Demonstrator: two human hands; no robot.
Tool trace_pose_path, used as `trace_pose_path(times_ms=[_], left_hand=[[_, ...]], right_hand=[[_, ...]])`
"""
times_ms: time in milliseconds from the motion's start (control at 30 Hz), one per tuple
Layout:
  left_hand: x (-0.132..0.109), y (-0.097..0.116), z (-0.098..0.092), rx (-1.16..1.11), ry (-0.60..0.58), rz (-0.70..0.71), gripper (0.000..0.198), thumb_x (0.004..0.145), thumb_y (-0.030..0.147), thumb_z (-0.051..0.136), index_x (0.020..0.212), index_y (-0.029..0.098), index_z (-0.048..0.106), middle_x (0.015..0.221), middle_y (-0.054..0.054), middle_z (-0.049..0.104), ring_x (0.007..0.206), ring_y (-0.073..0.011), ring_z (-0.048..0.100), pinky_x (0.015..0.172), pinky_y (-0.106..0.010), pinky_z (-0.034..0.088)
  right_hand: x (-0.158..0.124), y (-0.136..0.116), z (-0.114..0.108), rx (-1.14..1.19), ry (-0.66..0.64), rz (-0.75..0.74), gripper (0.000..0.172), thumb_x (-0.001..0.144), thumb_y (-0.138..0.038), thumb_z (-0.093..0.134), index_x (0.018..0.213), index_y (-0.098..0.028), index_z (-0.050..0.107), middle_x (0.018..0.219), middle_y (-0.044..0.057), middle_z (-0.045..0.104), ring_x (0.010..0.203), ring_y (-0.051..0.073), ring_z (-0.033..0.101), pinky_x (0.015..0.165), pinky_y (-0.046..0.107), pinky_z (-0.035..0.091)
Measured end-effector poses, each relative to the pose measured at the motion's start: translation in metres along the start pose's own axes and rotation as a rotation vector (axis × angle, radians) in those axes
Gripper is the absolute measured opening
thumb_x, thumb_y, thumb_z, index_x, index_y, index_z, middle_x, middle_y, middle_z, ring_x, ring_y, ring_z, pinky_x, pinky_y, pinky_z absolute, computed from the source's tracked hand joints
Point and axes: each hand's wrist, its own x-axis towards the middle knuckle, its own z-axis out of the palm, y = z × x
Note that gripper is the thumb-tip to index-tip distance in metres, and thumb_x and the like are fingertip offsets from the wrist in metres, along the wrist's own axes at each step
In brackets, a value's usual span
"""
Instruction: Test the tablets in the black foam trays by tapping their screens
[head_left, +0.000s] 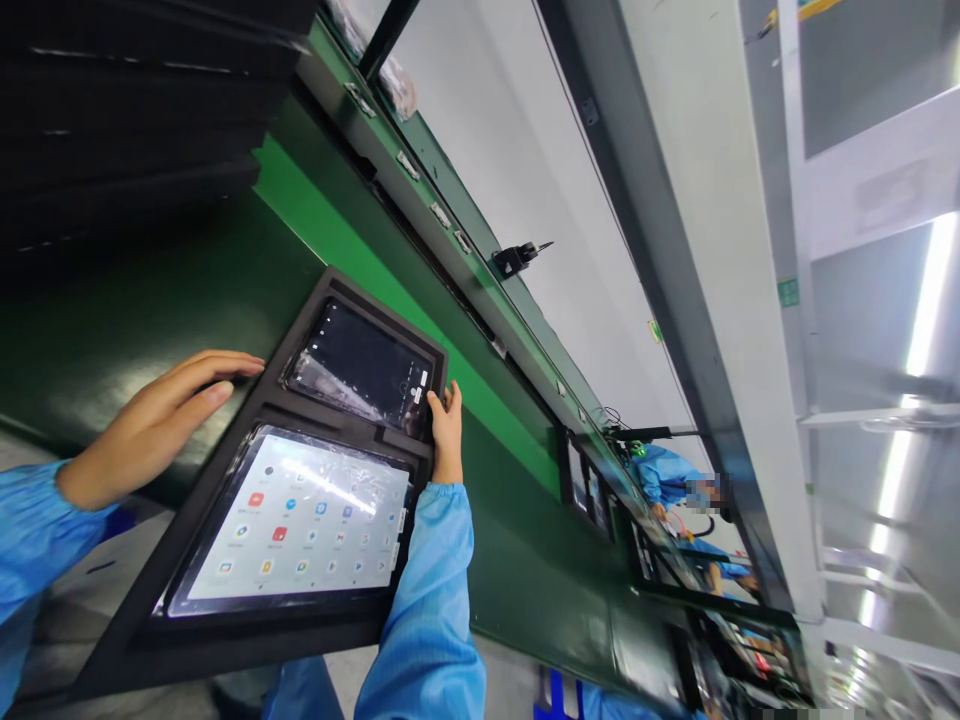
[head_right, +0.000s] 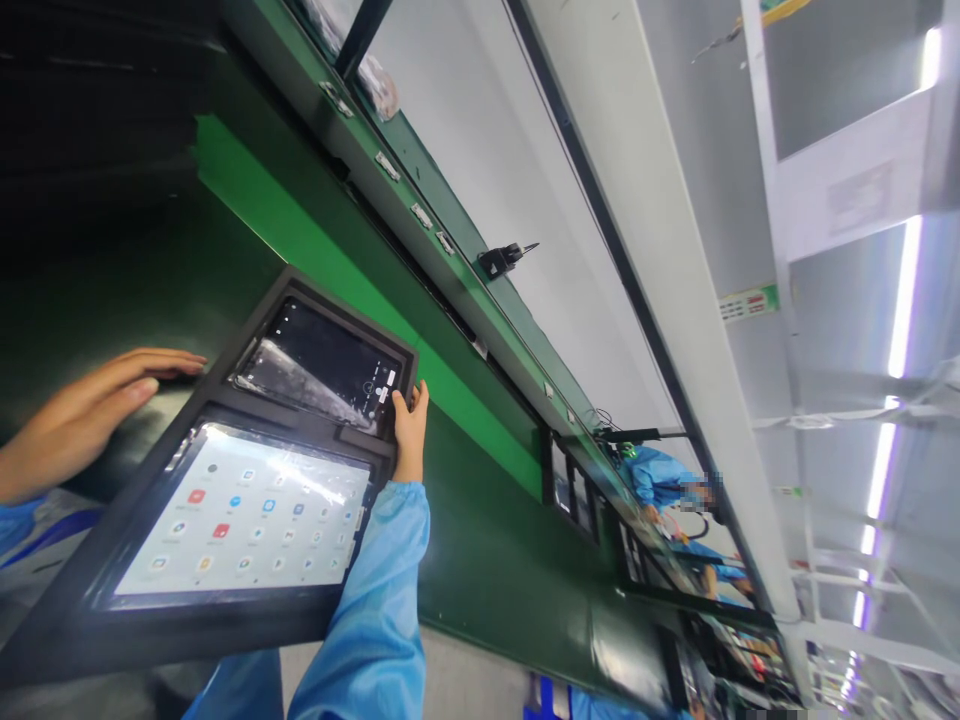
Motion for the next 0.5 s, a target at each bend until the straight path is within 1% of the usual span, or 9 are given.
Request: trace_pose_path(times_ms=[67, 133, 367, 500], left_hand=[[0.0000, -0.0003, 0.0002, -0.006, -0.003, 0.004, 0.033, 0.096, 0.051, 0.040, 0.117, 0.040, 0.062, 0.125, 0.011, 0.064, 0.128, -0.0262, 0.056, 0.116, -0.046, 0.042], [0.0000, -0.0005, 0.0004, -0.008, -0.011, 0.004, 0.033, 0.097, 0.051, 0.039, 0.118, 0.040, 0.062, 0.126, 0.011, 0.063, 0.129, -0.0260, 0.055, 0.117, -0.046, 0.040], [-0.0002, -0.0001, -0.0002, -0.008, -0.008, 0.008, 0.034, 0.097, 0.052, 0.040, 0.117, 0.038, 0.063, 0.124, 0.013, 0.063, 0.127, -0.0221, 0.057, 0.115, -0.037, 0.043], [-0.0002, 0.0012, -0.0005, -0.003, 0.013, 0.008, 0.034, 0.096, 0.052, 0.041, 0.115, 0.038, 0.064, 0.122, 0.013, 0.065, 0.125, -0.0218, 0.059, 0.113, -0.036, 0.046]], right_hand=[[0.0000, -0.0015, 0.0008, 0.009, 0.009, 0.000, 0.051, 0.096, -0.037, 0.064, 0.141, -0.019, 0.049, 0.138, 0.012, 0.060, 0.125, 0.028, 0.060, 0.108, 0.054, 0.045], [-0.0005, -0.0027, 0.0014, 0.011, 0.013, -0.002, 0.047, 0.097, -0.039, 0.063, 0.138, -0.019, 0.052, 0.137, 0.012, 0.060, 0.124, 0.028, 0.060, 0.107, 0.054, 0.046], [-0.0025, -0.0022, 0.0009, -0.029, 0.016, -0.027, 0.046, 0.096, -0.035, 0.065, 0.138, -0.019, 0.053, 0.140, 0.011, 0.059, 0.126, 0.028, 0.059, 0.109, 0.054, 0.045], [-0.0020, -0.0014, 0.0008, -0.073, 0.033, -0.043, 0.045, 0.095, -0.035, 0.065, 0.136, -0.019, 0.055, 0.139, 0.011, 0.059, 0.127, 0.028, 0.058, 0.109, 0.054, 0.045]])
